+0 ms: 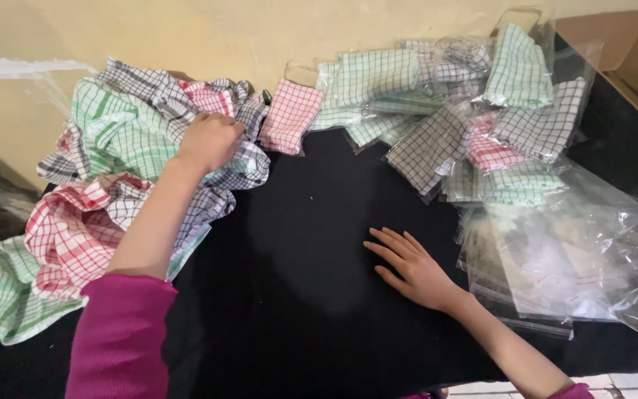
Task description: Folding a checkered cloth and placing it into a plastic bag
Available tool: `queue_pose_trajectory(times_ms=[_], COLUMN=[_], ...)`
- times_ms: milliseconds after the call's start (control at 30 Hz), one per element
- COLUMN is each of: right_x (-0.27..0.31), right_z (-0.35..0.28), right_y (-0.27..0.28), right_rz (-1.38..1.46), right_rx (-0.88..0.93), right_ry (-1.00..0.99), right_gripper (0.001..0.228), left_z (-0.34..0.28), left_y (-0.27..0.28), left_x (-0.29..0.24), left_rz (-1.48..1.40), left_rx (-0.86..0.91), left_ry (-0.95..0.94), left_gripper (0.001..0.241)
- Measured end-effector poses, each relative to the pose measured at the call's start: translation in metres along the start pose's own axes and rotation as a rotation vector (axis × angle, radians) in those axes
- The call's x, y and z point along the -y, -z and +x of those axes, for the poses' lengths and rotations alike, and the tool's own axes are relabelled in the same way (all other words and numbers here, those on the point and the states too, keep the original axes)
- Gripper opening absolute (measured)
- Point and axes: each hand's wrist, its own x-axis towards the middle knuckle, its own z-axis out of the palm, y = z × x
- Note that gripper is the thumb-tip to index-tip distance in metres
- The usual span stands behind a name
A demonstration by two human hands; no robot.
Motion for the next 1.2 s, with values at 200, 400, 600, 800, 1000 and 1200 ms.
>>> queue_pose_trajectory(times_ms=[200,400,600,800,1000,1200], right_x=[0.003,-0.006,-0.088,-0.039,-0.050,-0.042], right_z=[0.000,0.006,-0.031,-0.033,-0.028,-0.009], right_y=[0.003,-0.004,-0.063,0.045,0.094,0.094], right_rz=[-0.001,0.422,0.479,0.334,0.024,0.730], right_rx=[0.007,-0.282,-0.438,-0.337,-0.256,-0.315], right_ry=[-0.015,-0.128,-0.171,-0.351,-0.103,-0.388], right_gripper=[0.046,0.103,0.029,0.058,0.052,0.030], left_z=[-0.001,0.002,-0.031,-0.065,-0.065,-0.096], left_y=[0.116,0.212,0.205,0.262,0.134,0.186], left_x=[-0.095,-0.242,-0.371,-0.269,-0.169,-0.159], left_rz=[-0.244,-0.478,-0.637,-0.740,-0.264,-1.340], left_rx=[-0.127,-0.055,-0.490,-0.047,-0.050,-0.153], left_ry=[-0.108,-0.422,-0.442,-0.324,-0.043,0.310], left_gripper=[0.025,0.024,0.029,0.075,0.047,0.019])
